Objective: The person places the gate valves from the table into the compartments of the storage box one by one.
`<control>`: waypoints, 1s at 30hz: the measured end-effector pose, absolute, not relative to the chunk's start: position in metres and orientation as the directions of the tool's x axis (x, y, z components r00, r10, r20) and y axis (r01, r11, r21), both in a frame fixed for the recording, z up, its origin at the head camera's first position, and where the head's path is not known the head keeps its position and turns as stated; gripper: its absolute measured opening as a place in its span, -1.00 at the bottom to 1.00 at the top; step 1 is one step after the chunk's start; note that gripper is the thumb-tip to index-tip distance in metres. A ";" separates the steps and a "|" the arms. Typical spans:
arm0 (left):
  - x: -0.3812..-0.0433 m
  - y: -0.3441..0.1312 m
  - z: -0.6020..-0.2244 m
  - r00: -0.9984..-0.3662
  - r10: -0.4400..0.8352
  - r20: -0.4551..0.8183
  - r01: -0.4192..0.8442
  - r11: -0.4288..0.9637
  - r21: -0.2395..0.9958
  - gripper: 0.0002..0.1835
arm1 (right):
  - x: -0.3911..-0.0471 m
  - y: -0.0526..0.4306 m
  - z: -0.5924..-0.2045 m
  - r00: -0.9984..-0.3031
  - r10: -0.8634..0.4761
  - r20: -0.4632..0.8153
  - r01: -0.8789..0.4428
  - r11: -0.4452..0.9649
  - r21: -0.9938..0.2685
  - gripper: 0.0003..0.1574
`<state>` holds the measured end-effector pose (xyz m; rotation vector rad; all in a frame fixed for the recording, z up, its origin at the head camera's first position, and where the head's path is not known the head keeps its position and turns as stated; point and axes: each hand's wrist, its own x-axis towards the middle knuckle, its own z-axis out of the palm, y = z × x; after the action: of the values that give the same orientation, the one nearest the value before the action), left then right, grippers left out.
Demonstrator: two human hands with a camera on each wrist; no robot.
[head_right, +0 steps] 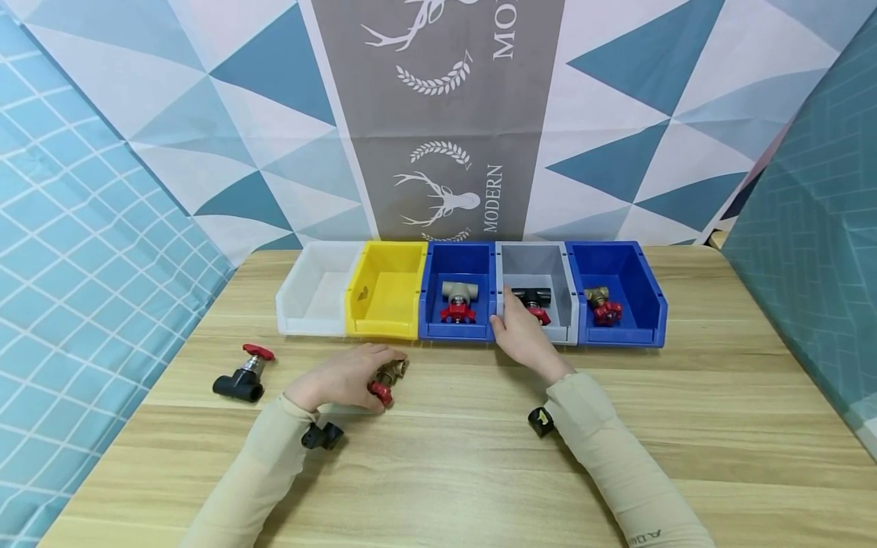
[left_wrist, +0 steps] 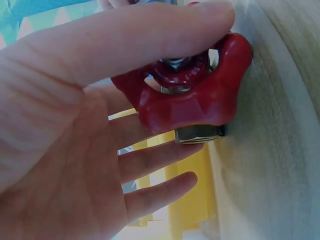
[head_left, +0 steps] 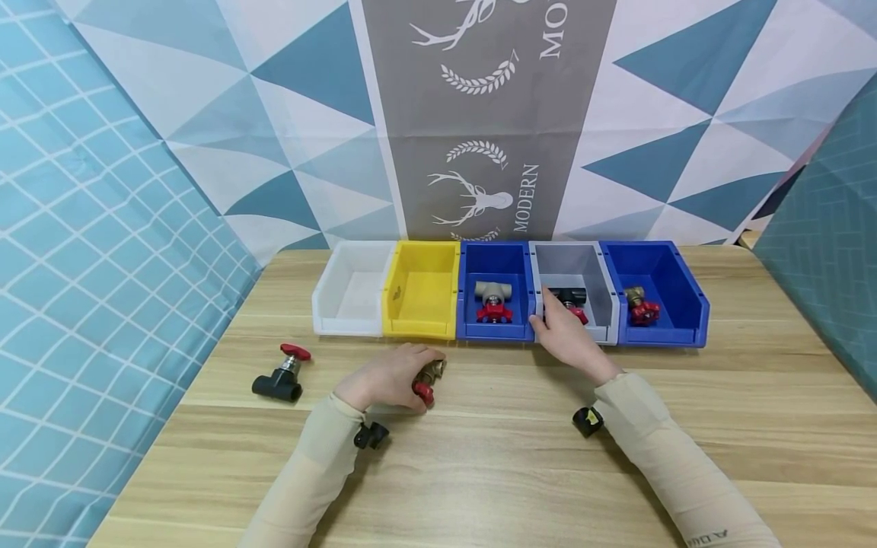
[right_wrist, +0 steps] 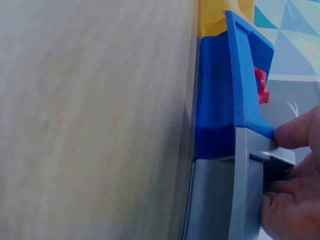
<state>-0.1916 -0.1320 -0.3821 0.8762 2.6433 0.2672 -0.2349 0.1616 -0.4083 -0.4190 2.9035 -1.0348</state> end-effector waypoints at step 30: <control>-0.191 -0.134 -0.384 -0.739 0.645 -0.195 0.584 0.757 0.294 -0.17 | -0.235 0.161 -0.407 -0.962 -0.268 0.053 -0.242 0.744 -0.622 -0.21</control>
<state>-0.1913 -0.1340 -0.3838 0.9561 2.6709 0.3089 -0.2346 0.1613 -0.4067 -0.4238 2.8967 -1.0247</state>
